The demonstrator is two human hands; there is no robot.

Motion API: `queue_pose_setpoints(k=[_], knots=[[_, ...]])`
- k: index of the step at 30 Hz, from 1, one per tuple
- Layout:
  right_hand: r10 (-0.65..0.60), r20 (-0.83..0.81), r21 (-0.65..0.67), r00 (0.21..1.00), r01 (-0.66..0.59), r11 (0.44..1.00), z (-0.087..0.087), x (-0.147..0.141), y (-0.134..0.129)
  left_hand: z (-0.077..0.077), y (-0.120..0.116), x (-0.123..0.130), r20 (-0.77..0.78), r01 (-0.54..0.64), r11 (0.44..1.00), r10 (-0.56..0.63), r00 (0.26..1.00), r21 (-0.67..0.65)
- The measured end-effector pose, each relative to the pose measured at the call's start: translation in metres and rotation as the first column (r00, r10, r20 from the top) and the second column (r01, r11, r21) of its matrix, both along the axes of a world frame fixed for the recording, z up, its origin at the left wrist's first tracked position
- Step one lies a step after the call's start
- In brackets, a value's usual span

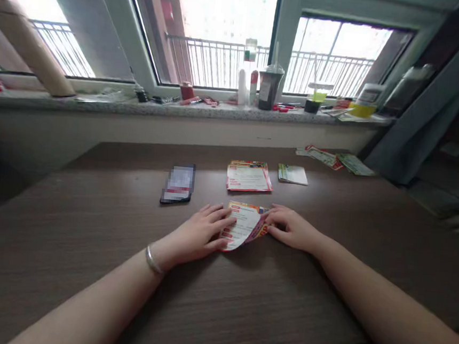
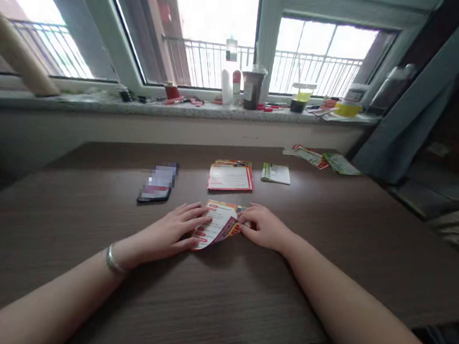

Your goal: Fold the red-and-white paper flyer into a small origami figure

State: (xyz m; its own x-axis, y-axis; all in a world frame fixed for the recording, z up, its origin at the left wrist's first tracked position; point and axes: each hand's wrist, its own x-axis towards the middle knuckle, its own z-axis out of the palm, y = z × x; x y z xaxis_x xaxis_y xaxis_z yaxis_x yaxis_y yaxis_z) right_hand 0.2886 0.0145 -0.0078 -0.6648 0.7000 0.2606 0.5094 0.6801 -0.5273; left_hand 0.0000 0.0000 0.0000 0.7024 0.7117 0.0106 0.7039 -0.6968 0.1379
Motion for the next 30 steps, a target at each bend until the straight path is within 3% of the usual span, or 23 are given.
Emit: queue_pose_setpoints(k=[4, 12, 21, 26, 30], knots=[[-0.097, 0.027, 0.012, 0.995, 0.097, 0.995, 0.000, 0.000, 0.000, -0.001, -0.001, -0.003, 0.041, 0.008, 1.000, -0.008, 0.999, -0.008], [-0.206, -0.025, -0.099, 0.978, 0.203, 0.974, 0.000, -0.001, -0.003, 0.001, -0.004, 0.001, 0.053, 0.051, 0.999, -0.052, 0.997, 0.008], [-0.116, 0.013, -0.012, 0.993, 0.116, 0.993, -0.002, -0.004, -0.004, 0.002, -0.007, 0.005, 0.067, 0.122, 0.993, -0.122, 0.990, 0.007], [-0.149, 0.030, 0.028, 0.988, 0.148, 0.989, -0.003, -0.009, -0.006, 0.004, -0.010, 0.012, 0.137, 0.072, 0.997, -0.070, 0.988, -0.011], [-0.169, 0.065, 0.099, 0.983, 0.162, 0.982, -0.006, -0.011, -0.006, 0.004, -0.011, 0.014, 0.109, 0.121, 0.993, -0.120, 0.987, 0.001]])
